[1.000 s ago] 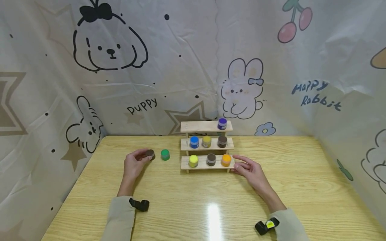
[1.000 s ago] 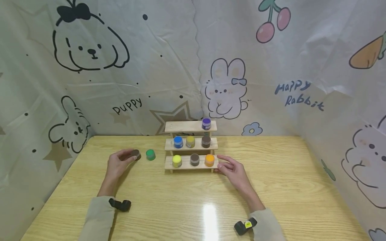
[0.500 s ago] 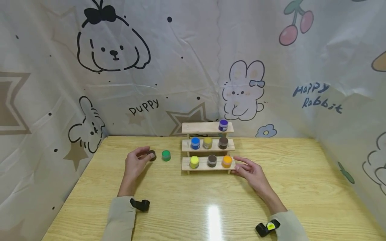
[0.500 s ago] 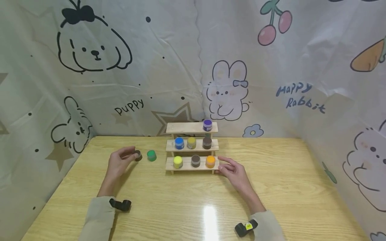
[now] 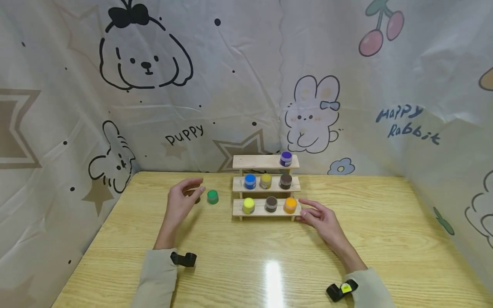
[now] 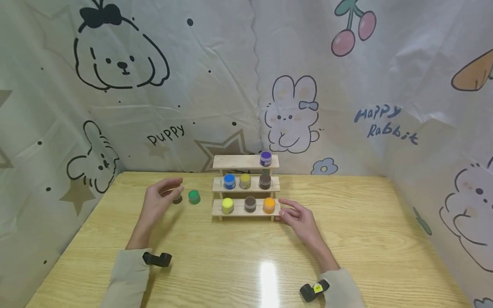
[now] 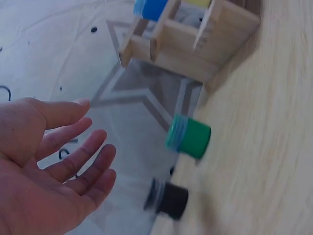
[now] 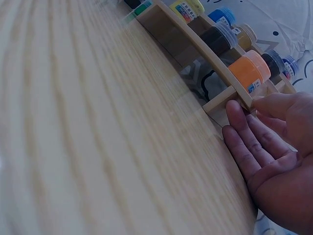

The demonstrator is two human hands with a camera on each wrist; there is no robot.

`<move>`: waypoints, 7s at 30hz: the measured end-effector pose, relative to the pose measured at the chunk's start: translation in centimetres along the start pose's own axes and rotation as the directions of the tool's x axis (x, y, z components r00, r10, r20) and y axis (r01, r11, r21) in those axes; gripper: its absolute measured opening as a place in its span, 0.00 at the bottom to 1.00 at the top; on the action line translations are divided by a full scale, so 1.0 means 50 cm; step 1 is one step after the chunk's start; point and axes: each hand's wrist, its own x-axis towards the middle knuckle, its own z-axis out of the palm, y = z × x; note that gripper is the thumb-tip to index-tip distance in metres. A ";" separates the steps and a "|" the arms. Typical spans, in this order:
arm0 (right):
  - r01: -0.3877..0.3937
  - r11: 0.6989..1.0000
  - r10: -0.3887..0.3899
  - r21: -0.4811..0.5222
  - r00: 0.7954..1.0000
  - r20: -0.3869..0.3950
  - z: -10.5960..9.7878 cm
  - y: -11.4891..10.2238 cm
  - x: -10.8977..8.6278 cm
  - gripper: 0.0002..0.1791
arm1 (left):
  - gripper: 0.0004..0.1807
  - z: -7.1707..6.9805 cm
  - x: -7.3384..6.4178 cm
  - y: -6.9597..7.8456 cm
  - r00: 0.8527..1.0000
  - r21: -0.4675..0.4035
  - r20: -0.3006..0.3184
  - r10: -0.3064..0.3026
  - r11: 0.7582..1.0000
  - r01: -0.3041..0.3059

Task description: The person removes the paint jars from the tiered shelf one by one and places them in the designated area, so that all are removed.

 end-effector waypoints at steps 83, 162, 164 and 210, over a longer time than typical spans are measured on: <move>0.009 1.000 -0.009 0.004 1.000 0.021 -0.003 0.000 -0.001 0.26 | 0.23 0.402 0.163 0.220 0.987 0.291 0.156 0.032 0.954 -0.077; 0.024 1.000 -0.024 0.011 0.999 -0.024 -0.001 0.000 -0.003 0.24 | 0.20 -0.054 -0.003 0.018 0.956 -0.004 -0.293 0.029 0.999 -0.032; 0.030 1.000 -0.030 0.007 0.999 -0.016 -0.002 -0.001 -0.002 0.25 | 0.20 -0.059 -0.004 0.002 0.949 0.012 -0.314 0.025 1.000 -0.022; 0.004 1.000 -0.004 -0.010 1.000 -0.024 -0.005 0.003 -0.003 0.24 | 0.27 -0.101 -0.001 -0.120 0.945 0.153 -0.157 -0.288 0.938 0.312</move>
